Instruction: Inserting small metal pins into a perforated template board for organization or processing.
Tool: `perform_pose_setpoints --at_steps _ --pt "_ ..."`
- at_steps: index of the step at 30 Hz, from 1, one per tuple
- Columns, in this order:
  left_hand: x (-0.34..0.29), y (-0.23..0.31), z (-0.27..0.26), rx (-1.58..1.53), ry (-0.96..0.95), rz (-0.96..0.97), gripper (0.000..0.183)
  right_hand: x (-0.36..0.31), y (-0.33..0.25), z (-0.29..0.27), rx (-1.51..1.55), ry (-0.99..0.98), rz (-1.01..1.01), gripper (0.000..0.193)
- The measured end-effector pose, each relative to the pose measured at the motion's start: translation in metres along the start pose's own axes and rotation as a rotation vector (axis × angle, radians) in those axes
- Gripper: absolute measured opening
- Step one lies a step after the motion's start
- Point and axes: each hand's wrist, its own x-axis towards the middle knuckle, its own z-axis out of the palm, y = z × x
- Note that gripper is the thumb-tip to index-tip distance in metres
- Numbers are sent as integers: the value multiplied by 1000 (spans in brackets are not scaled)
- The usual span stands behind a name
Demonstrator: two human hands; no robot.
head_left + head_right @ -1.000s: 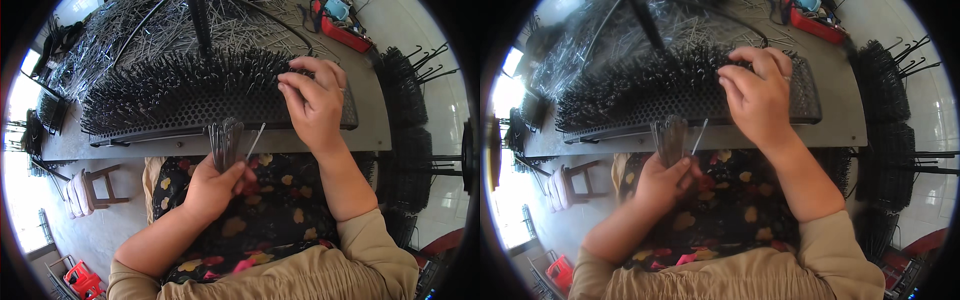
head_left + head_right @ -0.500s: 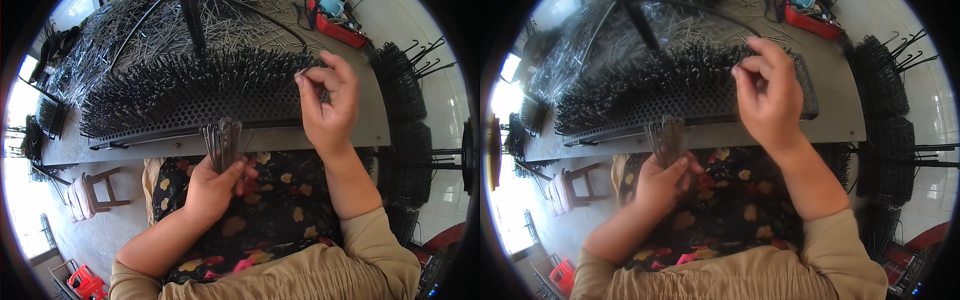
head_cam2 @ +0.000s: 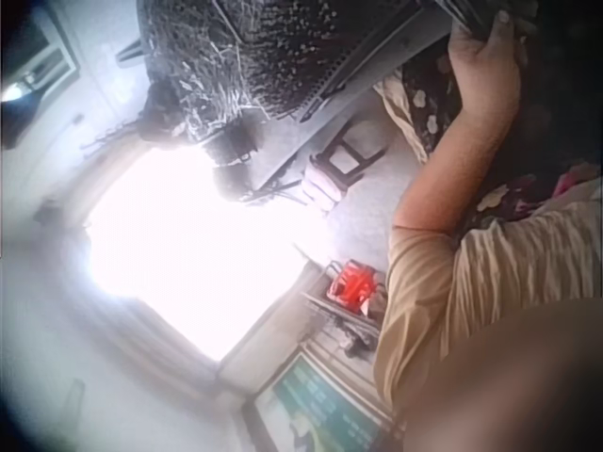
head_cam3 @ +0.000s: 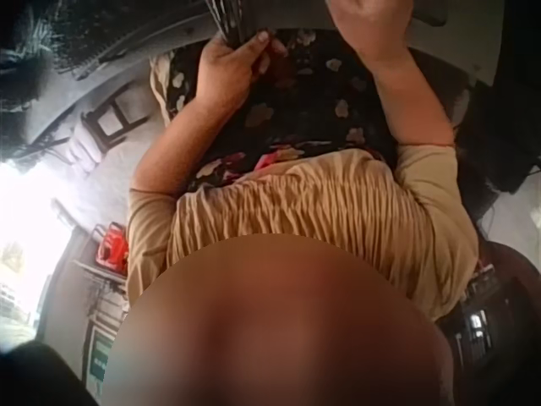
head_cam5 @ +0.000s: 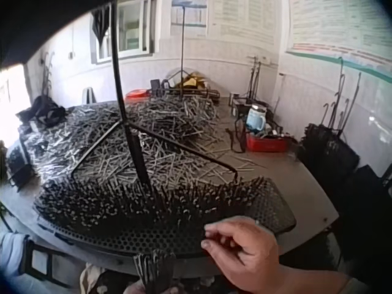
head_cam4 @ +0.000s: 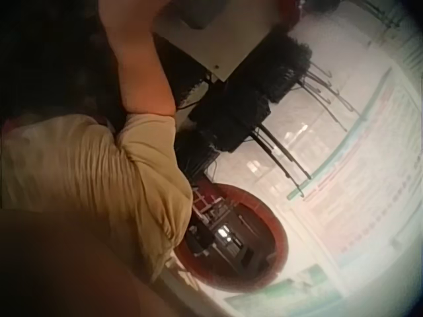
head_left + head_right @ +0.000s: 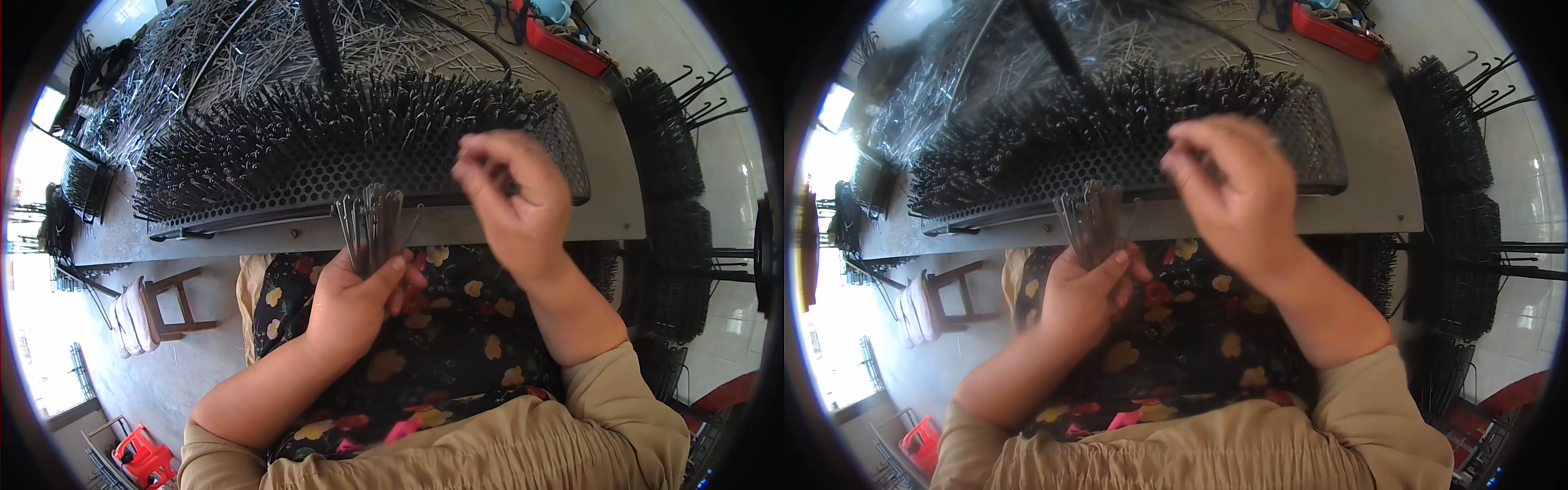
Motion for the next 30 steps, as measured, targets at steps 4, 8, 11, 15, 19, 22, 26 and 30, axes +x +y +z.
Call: perform_pose_setpoints --at_steps 4,8,11,15,19,22,26,30 --pt "-3 3 12 -73 -21 -9 14 -17 -28 -9 933 -469 920 20" --pt "-3 -1 8 -64 -70 -25 20 3 -7 -15 817 -146 811 34" --pt "-5 1 10 -39 -48 -66 24 9 22 -7 336 102 324 38" --pt "-3 -2 8 36 -71 16 23 11 31 0 226 128 175 40" --pt "-1 0 8 73 -38 2 16 17 38 0 60 83 43 26" --pt "1 -1 6 50 -29 -9 13 19 34 -4 -166 -7 -113 17" --pt "2 -5 5 -22 -3 0 12 -5 -2 -4 252 -77 305 15" --pt "-1 0 15 -77 -45 11 12 -24 -23 -13 1036 -509 968 14"
